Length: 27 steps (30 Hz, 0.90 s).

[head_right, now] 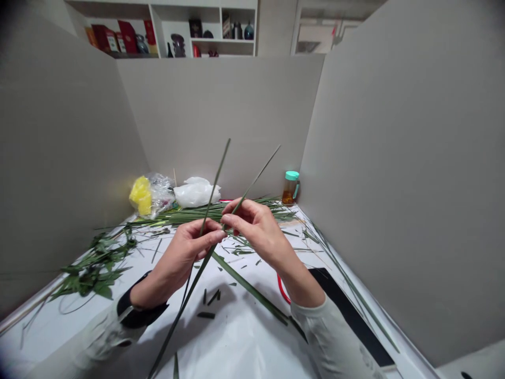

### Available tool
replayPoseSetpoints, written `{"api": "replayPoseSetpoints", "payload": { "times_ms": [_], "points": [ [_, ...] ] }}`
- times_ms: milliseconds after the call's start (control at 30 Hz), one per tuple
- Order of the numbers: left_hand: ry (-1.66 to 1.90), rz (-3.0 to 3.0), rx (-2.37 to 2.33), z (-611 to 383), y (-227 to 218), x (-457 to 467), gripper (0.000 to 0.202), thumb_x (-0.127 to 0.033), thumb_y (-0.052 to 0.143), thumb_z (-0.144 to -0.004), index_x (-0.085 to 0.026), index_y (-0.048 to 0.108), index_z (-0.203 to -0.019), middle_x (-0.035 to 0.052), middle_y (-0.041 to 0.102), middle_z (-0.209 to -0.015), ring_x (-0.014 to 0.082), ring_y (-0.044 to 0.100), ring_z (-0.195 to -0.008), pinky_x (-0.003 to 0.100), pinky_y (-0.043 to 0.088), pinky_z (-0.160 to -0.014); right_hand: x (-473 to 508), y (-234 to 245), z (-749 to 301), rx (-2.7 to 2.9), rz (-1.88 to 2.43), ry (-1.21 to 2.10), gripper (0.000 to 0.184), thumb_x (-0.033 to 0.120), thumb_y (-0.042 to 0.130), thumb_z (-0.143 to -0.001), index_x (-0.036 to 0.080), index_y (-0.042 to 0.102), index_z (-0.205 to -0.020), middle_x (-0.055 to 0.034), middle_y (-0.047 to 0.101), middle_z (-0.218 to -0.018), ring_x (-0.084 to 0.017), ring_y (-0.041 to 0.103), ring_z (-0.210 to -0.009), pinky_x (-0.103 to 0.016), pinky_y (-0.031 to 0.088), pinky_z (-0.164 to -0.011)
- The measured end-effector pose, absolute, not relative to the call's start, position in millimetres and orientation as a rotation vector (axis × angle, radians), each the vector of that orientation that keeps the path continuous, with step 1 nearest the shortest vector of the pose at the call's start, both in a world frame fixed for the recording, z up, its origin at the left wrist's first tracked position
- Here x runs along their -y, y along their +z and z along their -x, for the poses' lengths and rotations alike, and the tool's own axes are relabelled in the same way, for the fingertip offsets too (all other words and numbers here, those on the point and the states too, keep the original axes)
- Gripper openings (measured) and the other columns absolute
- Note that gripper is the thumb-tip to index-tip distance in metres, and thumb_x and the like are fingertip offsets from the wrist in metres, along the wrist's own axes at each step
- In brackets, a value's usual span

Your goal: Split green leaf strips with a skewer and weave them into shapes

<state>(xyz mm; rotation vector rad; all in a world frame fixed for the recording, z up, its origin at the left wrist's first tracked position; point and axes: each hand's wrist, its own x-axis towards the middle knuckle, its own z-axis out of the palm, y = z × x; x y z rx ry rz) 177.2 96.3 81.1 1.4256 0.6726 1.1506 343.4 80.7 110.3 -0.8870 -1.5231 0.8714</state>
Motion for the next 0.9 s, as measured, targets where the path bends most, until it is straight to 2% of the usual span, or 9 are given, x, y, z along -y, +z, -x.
{"api": "replayPoseSetpoints", "payload": {
  "times_ms": [200,433,600,733,900],
  "points": [
    [1.17,-1.412,-0.723,-176.6,83.5,-96.6,0.024,-0.03,0.084,-0.067,-0.015,0.065,-0.066,-0.003,0.055,-0.064,0.0074,0.035,-0.055,0.025,0.024,-0.052,-80.4,109.2,-341.3,1.524,0.924,0.874,0.013,0.029,0.073,-0.08,0.018,0.066,-0.083,0.0029,0.062,-0.07,-0.01,0.053,-0.06,-0.025,0.042,-0.057],
    [1.147,-1.379,-0.753,-178.5,83.6,-97.3,0.033,-0.033,0.087,-0.061,-0.015,0.059,-0.063,-0.0048,0.052,-0.061,0.006,0.031,-0.052,0.025,0.021,-0.051,-82.9,106.7,-342.4,1.541,0.97,0.846,0.017,0.031,0.074,-0.078,0.019,0.064,-0.083,0.0046,0.058,-0.061,-0.011,0.051,-0.057,-0.025,0.039,-0.054],
    [1.075,-1.366,-0.727,-176.4,80.4,-98.5,0.037,-0.036,0.085,-0.065,-0.017,0.054,-0.066,-0.0067,0.044,-0.06,0.0058,0.027,-0.052,0.024,0.019,-0.049,-82.8,106.6,-342.5,1.579,0.97,0.839,0.019,0.034,0.073,-0.079,0.019,0.061,-0.076,0.0046,0.055,-0.062,-0.011,0.048,-0.058,-0.026,0.038,-0.056],
    [0.961,-1.346,-0.681,-174.8,78.6,-98.6,0.037,-0.04,0.078,-0.075,-0.018,0.048,-0.07,-0.0082,0.034,-0.06,0.0064,0.022,-0.052,0.024,0.015,-0.048,-83.4,105.0,-340.1,1.576,0.956,0.853,0.018,0.035,0.069,-0.083,0.019,0.061,-0.079,0.0034,0.055,-0.067,-0.011,0.048,-0.063,-0.025,0.039,-0.059],
    [0.931,-1.335,-0.663,-175.0,78.6,-100.7,0.04,-0.041,0.079,-0.075,-0.019,0.046,-0.073,-0.0075,0.039,-0.063,0.0065,0.029,-0.053,0.024,0.022,-0.05,-85.3,102.1,-338.2,1.562,0.95,0.887,0.019,0.035,0.072,-0.079,0.02,0.061,-0.081,0.002,0.059,-0.071,-0.013,0.054,-0.068,-0.026,0.043,-0.064]
  ]
}}
